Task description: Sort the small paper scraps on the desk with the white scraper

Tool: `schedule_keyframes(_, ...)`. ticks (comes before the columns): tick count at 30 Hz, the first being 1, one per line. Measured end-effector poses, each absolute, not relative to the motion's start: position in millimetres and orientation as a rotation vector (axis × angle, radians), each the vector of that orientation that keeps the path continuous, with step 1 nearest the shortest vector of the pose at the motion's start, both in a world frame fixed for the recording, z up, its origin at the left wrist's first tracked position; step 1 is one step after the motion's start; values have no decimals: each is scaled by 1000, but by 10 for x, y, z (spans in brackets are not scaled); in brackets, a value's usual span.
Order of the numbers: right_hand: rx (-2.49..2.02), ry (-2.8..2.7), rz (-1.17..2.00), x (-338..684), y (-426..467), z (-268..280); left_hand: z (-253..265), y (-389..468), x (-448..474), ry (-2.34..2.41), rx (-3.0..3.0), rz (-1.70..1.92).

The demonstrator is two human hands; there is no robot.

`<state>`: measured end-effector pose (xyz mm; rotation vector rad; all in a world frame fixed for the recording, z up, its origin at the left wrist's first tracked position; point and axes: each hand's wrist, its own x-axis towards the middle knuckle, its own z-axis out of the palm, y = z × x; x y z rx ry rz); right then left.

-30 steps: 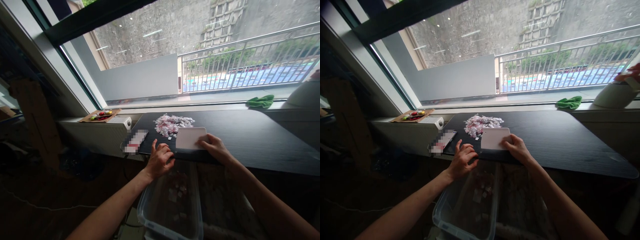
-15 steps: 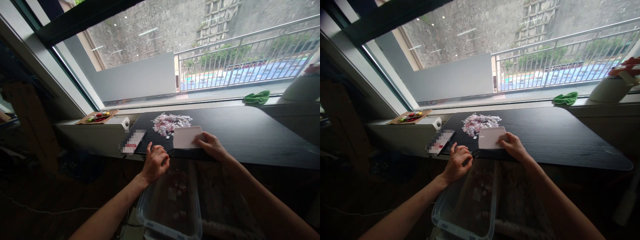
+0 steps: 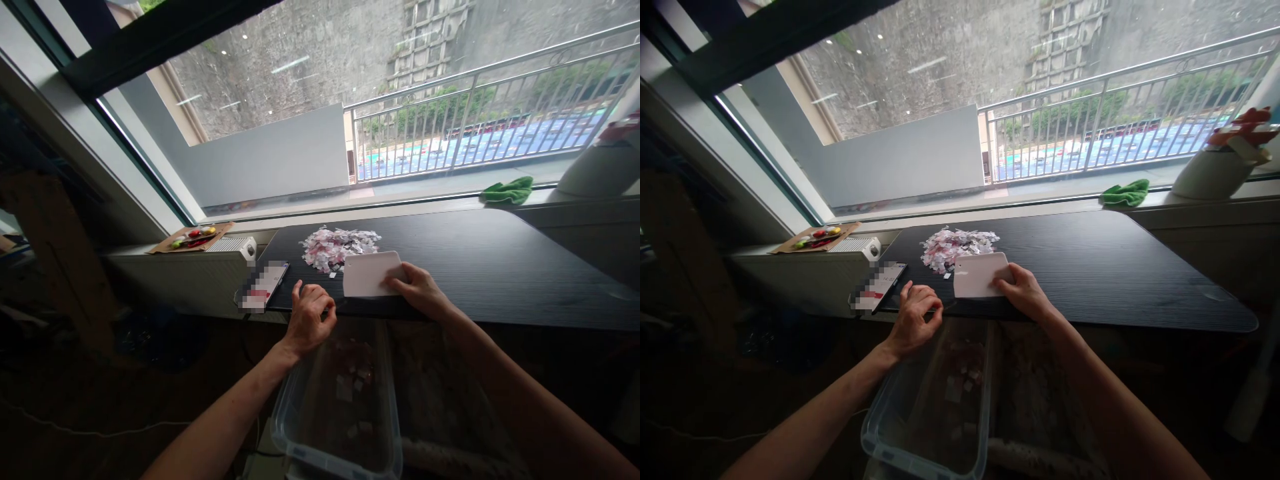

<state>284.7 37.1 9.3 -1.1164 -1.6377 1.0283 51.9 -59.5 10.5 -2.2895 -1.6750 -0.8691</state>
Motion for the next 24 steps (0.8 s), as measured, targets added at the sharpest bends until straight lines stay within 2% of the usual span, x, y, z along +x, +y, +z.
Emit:
schedule_keyframes(10, -1112, -1651, 1105, 2643, 422, 176, 54, -937, 373, -1653, -2506, -789)
schedule_keyframes(24, -1055, -1735, 1423, 2508, 583, 261, 57, -708, 240, -1863, -2193, -927)
